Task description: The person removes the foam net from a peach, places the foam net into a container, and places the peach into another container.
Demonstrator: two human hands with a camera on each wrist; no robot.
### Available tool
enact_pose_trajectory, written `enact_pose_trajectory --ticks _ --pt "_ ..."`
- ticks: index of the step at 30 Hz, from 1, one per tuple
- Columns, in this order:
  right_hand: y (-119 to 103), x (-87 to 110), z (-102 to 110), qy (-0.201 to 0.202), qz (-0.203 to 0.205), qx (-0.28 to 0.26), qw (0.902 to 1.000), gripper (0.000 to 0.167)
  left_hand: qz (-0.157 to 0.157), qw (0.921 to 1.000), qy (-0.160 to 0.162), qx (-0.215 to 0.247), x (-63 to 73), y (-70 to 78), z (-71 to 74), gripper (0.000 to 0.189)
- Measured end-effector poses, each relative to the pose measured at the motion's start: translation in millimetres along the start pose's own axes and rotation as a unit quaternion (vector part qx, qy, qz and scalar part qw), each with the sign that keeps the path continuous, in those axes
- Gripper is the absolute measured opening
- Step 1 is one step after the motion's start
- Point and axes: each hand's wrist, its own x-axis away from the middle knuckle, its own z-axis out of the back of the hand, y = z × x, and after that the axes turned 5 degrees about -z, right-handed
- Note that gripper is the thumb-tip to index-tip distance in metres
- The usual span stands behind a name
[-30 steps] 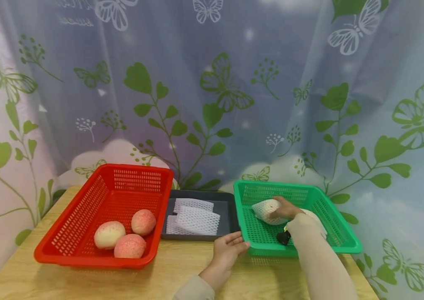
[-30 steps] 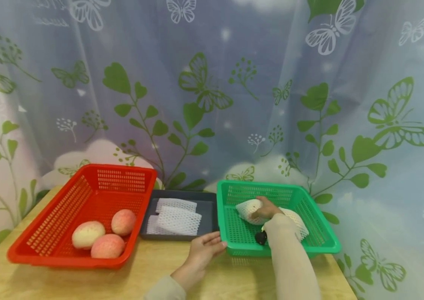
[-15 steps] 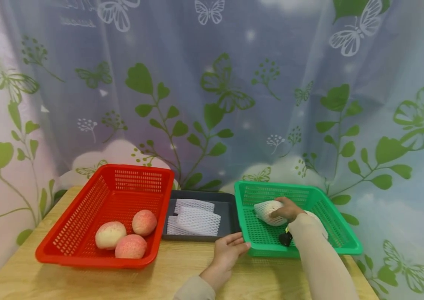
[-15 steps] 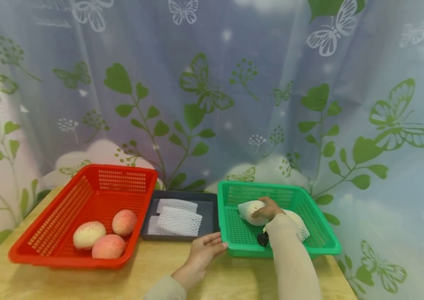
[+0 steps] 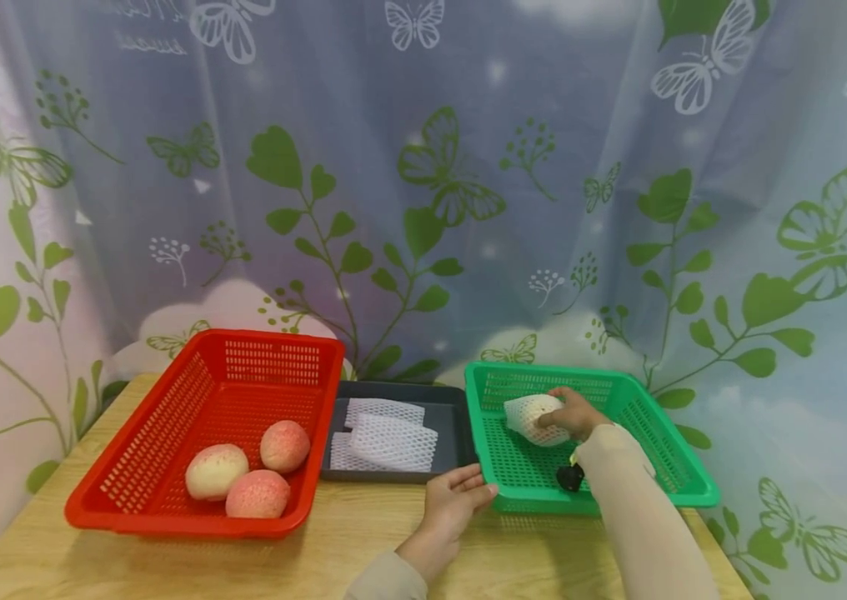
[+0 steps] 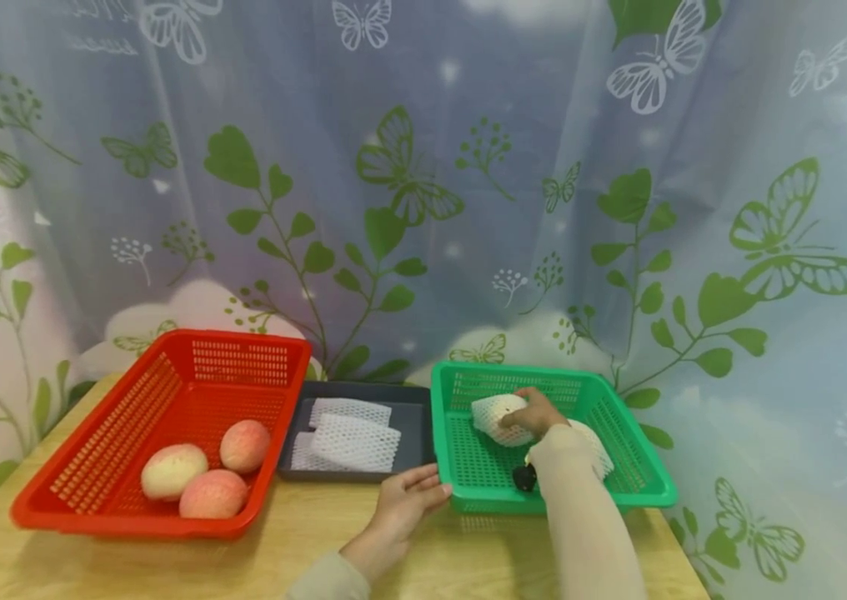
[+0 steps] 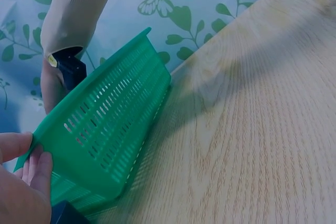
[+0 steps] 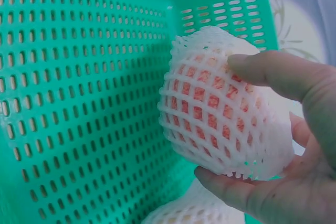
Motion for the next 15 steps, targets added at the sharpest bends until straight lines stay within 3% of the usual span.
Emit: enact_pose_trajectory --ticks 11,15 --pt "-16 16.7 8 0.024 0.043 0.008 0.9987 0.073 -0.003 1.0 0.002 0.004 0.0 1.9 -2.1 0.045" --pt "-16 23.7 7 0.027 0.058 -0.021 0.9978 0.071 0.0 1.0 -0.002 0.001 1.9 1.5 -1.5 0.045"
